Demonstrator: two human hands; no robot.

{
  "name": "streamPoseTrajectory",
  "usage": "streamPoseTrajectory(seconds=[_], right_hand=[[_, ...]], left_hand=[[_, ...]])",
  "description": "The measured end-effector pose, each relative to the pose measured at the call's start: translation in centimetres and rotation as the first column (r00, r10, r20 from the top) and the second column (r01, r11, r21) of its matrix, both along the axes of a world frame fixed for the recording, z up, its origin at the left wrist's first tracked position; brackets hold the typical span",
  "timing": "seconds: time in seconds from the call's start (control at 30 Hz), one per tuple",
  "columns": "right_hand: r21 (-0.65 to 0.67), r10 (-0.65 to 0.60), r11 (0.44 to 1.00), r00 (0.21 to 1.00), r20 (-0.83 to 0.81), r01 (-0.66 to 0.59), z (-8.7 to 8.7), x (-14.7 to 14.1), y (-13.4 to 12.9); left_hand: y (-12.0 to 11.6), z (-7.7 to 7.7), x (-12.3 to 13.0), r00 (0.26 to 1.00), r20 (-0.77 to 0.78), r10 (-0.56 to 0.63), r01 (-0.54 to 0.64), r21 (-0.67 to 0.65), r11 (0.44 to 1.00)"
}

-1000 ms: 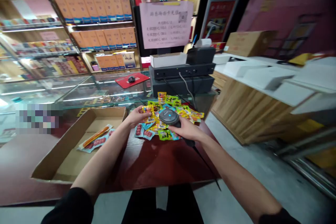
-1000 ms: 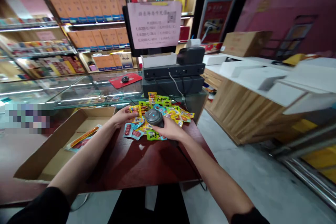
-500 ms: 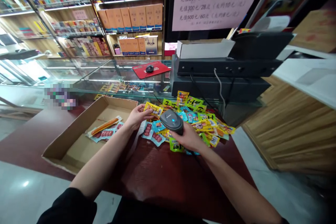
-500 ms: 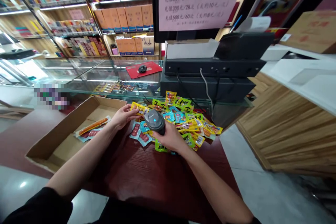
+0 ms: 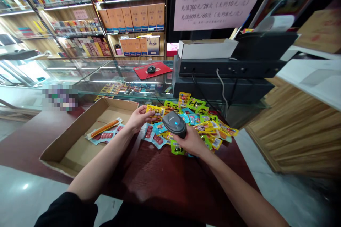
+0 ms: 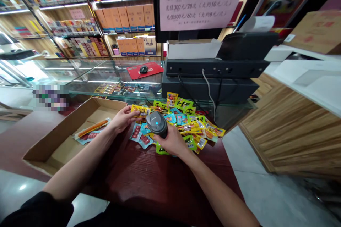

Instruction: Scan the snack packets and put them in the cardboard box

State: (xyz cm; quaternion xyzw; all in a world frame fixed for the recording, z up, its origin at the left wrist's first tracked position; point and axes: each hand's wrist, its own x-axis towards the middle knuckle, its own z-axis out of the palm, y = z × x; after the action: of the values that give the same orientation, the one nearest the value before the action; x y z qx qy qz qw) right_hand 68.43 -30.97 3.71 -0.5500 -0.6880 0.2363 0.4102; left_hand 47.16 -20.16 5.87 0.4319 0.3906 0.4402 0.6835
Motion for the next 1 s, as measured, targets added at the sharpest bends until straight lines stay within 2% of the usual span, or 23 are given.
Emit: streamPoseTrajectory(seconds=[0.2, 0.37, 0.5, 0.57, 0.67, 0.77, 0.87, 0.93, 1.0], right_hand=[[0.036, -0.002, 0.999, 1.000, -0.020, 0.003, -0.1, -0.1, -0.2], [0.003, 0.009, 1.000, 0.997, -0.071, -0.008, -0.1, -0.1, -0.2], [-0.014, -0.011, 1.000, 0.994, -0.110, 0.010, 0.9, 0.1, -0.3], [-0.039, -0.019, 0.999, 0.993, -0.119, 0.014, 1.6, 0.1, -0.5], [-0.112, -0.030, 0.994, 0.989, -0.143, 0.014, 2.6, 0.5, -0.8], [-0.146, -0.039, 0.989, 0.986, -0.163, 0.015, 3.2, 1.1, -0.8], [-0.124, -0.044, 0.992, 0.985, -0.169, 0.023, 3.7, 1.8, -0.8], [-0.125, -0.049, 0.992, 0.982, -0.183, 0.026, 4.0, 2.1, -0.8], [-0.150, -0.063, 0.988, 0.977, -0.202, 0.033, 4.2, 2.2, -0.8]], left_hand=[[0.0, 0.0, -0.2, 1.000, -0.003, 0.012, -0.012, 0.011, 1.000], [0.0, 0.3, -0.1, 1.000, 0.021, -0.020, 0.020, 0.020, 1.000], [0.2, 1.1, -0.3, 0.999, 0.036, -0.004, 0.003, 0.032, 0.999], [0.2, 1.9, -1.1, 0.999, 0.028, 0.021, -0.022, 0.047, 0.999], [-0.2, 3.4, -4.4, 0.995, -0.029, 0.091, -0.087, 0.104, 0.991], [-1.4, 4.7, -9.7, 0.973, -0.125, 0.196, -0.169, 0.198, 0.966], [-2.9, 5.5, -15.0, 0.901, -0.249, 0.355, -0.282, 0.287, 0.916], [-3.5, 5.7, -17.2, 0.844, -0.302, 0.443, -0.345, 0.325, 0.880], [-3.8, 5.7, -17.9, 0.812, -0.326, 0.484, -0.374, 0.346, 0.861]])
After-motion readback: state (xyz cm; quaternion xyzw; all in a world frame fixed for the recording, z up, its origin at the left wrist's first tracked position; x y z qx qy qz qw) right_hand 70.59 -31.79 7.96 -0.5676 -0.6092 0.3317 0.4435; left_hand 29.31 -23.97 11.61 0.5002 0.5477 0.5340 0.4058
